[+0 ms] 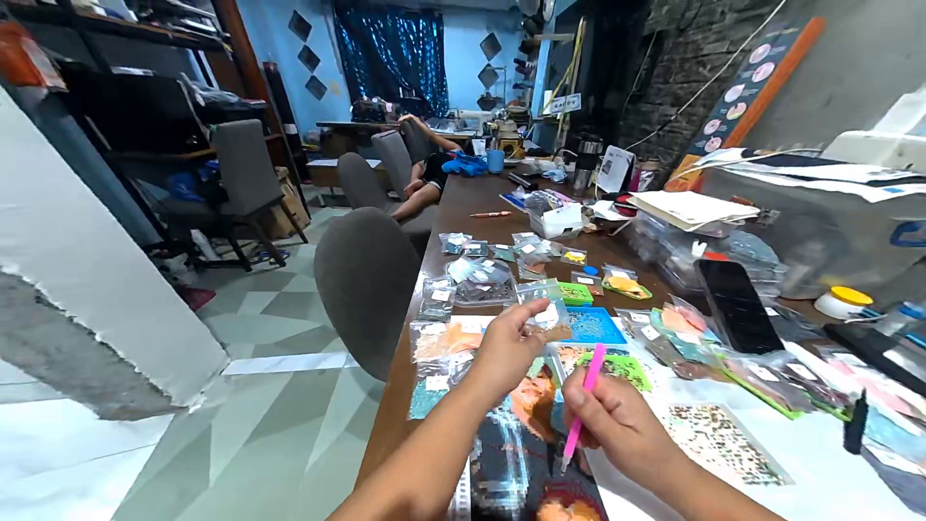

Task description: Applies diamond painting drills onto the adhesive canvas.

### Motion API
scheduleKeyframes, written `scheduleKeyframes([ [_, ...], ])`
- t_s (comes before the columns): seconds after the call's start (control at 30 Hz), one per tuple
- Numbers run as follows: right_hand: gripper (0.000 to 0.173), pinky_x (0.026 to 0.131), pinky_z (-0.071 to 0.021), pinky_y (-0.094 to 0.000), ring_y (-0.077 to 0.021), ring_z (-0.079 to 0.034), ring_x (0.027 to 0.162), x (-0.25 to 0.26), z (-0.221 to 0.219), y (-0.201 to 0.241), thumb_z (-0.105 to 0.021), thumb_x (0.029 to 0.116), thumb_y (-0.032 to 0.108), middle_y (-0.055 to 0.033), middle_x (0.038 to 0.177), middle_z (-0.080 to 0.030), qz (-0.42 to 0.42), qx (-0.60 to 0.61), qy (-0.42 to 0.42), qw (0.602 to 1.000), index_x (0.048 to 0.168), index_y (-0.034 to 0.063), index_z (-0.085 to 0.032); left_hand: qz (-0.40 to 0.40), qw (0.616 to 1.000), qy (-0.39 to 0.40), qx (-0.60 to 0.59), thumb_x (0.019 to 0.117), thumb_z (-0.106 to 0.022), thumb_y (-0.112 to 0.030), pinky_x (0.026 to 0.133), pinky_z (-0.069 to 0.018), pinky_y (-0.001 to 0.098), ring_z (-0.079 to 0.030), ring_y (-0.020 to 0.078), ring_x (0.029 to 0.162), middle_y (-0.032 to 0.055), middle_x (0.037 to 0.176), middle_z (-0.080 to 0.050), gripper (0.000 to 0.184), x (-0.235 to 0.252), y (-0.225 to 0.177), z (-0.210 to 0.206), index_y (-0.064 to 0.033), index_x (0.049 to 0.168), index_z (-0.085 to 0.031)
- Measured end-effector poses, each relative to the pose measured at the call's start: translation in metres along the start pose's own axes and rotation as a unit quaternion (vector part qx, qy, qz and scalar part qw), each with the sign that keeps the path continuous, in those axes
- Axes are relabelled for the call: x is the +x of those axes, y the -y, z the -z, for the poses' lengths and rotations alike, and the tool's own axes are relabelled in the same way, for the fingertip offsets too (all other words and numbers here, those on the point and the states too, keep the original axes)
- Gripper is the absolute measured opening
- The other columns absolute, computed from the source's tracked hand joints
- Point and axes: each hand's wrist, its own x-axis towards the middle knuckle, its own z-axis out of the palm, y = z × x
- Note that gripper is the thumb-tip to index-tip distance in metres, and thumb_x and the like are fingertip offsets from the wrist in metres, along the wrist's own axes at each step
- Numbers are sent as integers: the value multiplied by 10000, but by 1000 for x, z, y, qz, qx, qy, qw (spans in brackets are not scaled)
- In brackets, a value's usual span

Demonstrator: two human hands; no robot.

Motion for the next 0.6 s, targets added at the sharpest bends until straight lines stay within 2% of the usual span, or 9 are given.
scheduleKeyframes([
  [0.07,356,537,-446,-94,96,-525,582,2,1,2,-440,1093,414,134,678,-560,-22,-2,-3,1000,884,154,-566,8,1000,11,-12,994,-567,21,821,-542,327,-642,133,902,95,1388,-575,480,2,1,4,-108,1455,-537],
  [0.13,333,524,-454,-105,88,-533,572,8,2,6,-454,1088,405,144,681,-569,-37,-1,-13,999,885,167,-567,3,999,34,-28,976,-596,9,798,-539,310,-631,119,854,110,1291,-613,542,6,6,7,-111,1494,-487],
  [0.2,309,519,-469,-114,78,-552,568,18,4,12,-468,1082,406,151,684,-592,-40,12,-32,999,888,185,-562,-14,997,51,-52,946,-601,13,824,-542,301,-638,109,875,125,1269,-610,640,10,10,11,-118,1544,-413],
  [0.27,288,506,-468,-118,72,-554,555,29,9,19,-474,1078,413,159,681,-601,-43,24,-66,997,901,204,-562,-34,994,55,-85,917,-590,30,858,-553,286,-654,106,934,148,1332,-570,722,11,11,12,-98,1577,-329],
  [0.37,273,472,-454,-126,46,-539,515,44,17,27,-449,1086,337,134,665,-608,-69,66,-141,985,896,190,-577,-47,991,52,-118,897,-582,55,874,-571,292,-679,118,970,153,1376,-553,796,11,13,13,-72,1601,-233],
  [0.47,310,444,-429,-120,31,-521,473,51,12,33,-368,1095,234,95,617,-603,-102,116,-192,969,871,152,-566,-61,989,51,-126,893,-580,59,865,-565,270,-672,100,959,140,1345,-566,824,11,17,13,-64,1608,-188],
  [0.6,309,457,-436,-122,29,-522,482,45,-1,23,-388,1089,233,98,622,-597,-109,109,-178,972,855,153,-573,-59,994,32,-87,921,-600,39,854,-559,293,-666,114,918,120,1221,-622,803,15,16,17,-92,1611,-212],
])
